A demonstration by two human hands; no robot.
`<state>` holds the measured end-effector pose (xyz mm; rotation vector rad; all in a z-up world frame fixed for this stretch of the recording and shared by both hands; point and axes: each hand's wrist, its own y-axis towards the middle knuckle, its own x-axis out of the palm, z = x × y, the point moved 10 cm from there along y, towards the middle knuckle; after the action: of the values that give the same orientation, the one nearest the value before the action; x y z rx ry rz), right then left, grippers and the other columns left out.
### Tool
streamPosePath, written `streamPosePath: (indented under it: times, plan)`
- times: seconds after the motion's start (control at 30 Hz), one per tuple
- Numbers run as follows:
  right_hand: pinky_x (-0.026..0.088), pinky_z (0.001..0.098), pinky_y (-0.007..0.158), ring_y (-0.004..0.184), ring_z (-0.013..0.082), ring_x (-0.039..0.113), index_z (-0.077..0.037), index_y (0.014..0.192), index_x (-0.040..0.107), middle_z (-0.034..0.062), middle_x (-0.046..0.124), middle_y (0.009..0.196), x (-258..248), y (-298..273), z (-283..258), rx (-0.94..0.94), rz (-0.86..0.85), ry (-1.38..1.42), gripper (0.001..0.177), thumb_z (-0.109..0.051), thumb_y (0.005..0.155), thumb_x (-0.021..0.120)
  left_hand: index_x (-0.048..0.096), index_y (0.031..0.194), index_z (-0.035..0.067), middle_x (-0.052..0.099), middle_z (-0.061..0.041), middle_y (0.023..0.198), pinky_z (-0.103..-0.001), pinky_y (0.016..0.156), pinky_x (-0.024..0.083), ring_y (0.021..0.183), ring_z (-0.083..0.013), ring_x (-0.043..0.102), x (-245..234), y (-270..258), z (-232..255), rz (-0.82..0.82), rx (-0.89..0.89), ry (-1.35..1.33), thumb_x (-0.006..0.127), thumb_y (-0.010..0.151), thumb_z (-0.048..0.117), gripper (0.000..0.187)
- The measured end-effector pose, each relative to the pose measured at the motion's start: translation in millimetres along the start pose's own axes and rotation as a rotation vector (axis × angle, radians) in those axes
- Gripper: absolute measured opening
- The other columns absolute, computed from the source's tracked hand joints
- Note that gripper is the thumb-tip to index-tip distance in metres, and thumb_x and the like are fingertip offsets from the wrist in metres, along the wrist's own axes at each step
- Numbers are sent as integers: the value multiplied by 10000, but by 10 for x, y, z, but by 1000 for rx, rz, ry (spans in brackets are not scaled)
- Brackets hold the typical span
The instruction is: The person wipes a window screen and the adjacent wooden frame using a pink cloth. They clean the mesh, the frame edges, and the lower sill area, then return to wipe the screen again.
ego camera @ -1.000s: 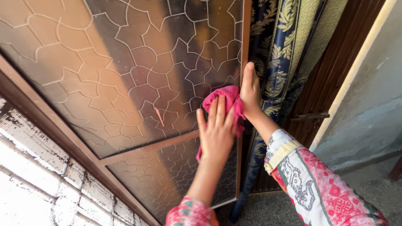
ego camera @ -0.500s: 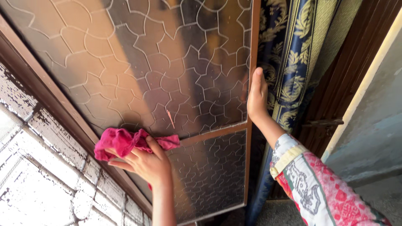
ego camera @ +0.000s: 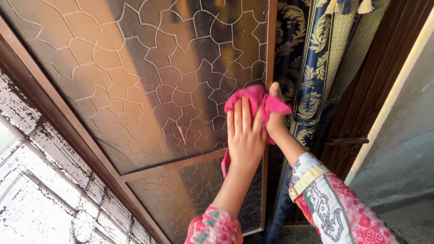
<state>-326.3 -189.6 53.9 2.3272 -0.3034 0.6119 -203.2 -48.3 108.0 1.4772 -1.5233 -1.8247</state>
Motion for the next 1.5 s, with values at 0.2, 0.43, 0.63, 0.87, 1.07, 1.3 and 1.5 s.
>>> streamPosePath:
  times: [0.2,0.43,0.63,0.87,1.07,1.3,1.5]
  plan:
    - [423,286,771,848,97,450,-48,964,533,-31,479,901,23,-81,-186,-177,2,-214,516,-501,1146,366,605,1361,125,478,-201,1535,-545,1230,242,1448,-352,419,8,-587,-402,-178,89,19,731,828,294,573]
    - [409,271,689,771,95,489,-66,998,584,-34,531,867,70,-71,-210,-79,28,-233,547,-535,1108,325,560,1425,179,386,-305,1546,-657,1239,177,1477,-527,264,-870,-1327,-1728,68,-329,293,696,864,395,615]
    - [463,254,824,908,90,556,-48,1070,608,-23,599,981,109,-88,-297,-166,20,-229,581,-558,1122,336,350,1613,18,255,-359,1672,-699,1283,35,1596,-521,182,-1179,-1663,-2142,177,-513,331,575,1051,373,702]
    - [470,266,915,995,90,579,-39,1143,608,-11,618,1051,62,-96,-214,-147,-9,-229,591,-552,1095,318,532,1380,303,211,-355,1628,-671,1243,64,1496,-608,46,-643,-1086,-1380,162,-562,224,656,932,359,468]
    - [449,256,974,1074,98,551,27,1212,611,3,625,1158,-53,10,-75,-161,23,-194,586,-496,1120,365,513,1491,136,391,-281,1559,-649,1258,132,1501,-464,303,219,-545,-267,-144,-193,8,673,881,314,655]
    - [471,289,944,1034,140,564,33,1214,619,43,630,1111,-38,-22,-105,-156,-5,-326,612,-499,1152,322,583,1380,148,435,-156,1610,-593,1241,170,1509,-298,384,212,-634,-95,-168,61,84,672,885,315,530]
    - [474,297,973,1089,161,600,33,1277,593,76,651,1173,147,-77,-339,-222,-44,-388,653,-522,1135,280,598,1387,188,460,-199,1503,-676,1181,140,1444,-364,390,-255,-1123,-993,-181,-157,94,741,786,323,632]
